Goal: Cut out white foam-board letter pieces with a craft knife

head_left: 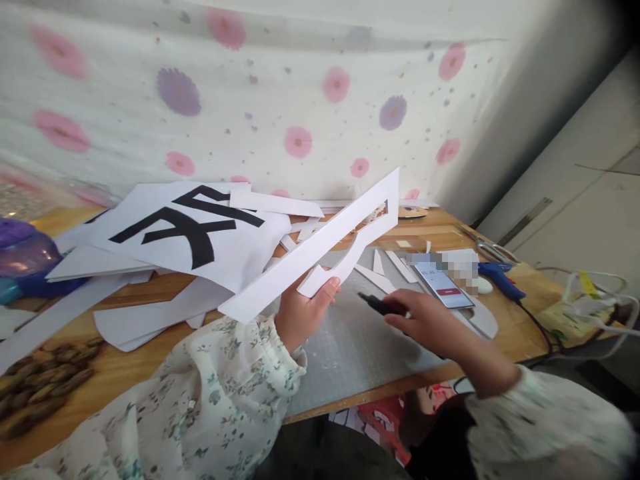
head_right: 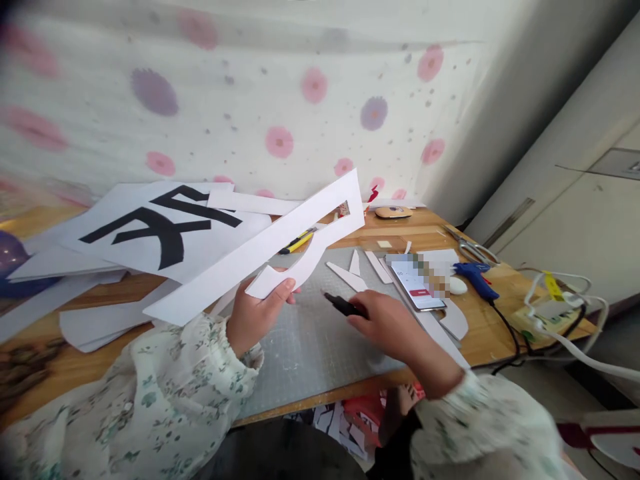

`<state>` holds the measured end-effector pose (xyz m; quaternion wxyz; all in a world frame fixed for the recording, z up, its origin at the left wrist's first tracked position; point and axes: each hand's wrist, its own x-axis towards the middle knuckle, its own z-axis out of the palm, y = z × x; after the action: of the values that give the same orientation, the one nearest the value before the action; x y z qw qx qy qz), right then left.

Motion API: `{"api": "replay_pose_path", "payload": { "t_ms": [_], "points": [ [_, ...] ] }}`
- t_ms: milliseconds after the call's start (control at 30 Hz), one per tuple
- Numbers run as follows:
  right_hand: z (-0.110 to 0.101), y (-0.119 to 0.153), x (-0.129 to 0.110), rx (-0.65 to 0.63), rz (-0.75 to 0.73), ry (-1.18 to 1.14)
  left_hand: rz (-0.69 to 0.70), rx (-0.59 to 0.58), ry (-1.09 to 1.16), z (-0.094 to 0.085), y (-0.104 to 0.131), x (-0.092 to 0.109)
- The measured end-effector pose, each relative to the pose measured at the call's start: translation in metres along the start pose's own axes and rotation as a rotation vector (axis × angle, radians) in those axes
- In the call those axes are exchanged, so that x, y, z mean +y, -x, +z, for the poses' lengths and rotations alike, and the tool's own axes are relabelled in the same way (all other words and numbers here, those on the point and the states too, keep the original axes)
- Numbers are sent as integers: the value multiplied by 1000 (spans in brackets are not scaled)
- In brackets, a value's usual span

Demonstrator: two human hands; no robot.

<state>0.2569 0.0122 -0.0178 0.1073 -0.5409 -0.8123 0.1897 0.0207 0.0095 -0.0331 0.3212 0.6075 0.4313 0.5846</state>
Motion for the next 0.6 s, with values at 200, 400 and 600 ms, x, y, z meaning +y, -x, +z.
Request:
{"api": "replay_pose_path", "payload": {
  "t_ms": [200,400,600],
  "points": [
    [-14,34,0,60,107,-962,32,-3,-112,-4,4,-12],
    [2,21,-43,97,62,-983,64,-38,-166,-1,9,-13],
    [6,12,-40,219,76,-862,65,-67,-214,-2,10,-11]
  ]
}}
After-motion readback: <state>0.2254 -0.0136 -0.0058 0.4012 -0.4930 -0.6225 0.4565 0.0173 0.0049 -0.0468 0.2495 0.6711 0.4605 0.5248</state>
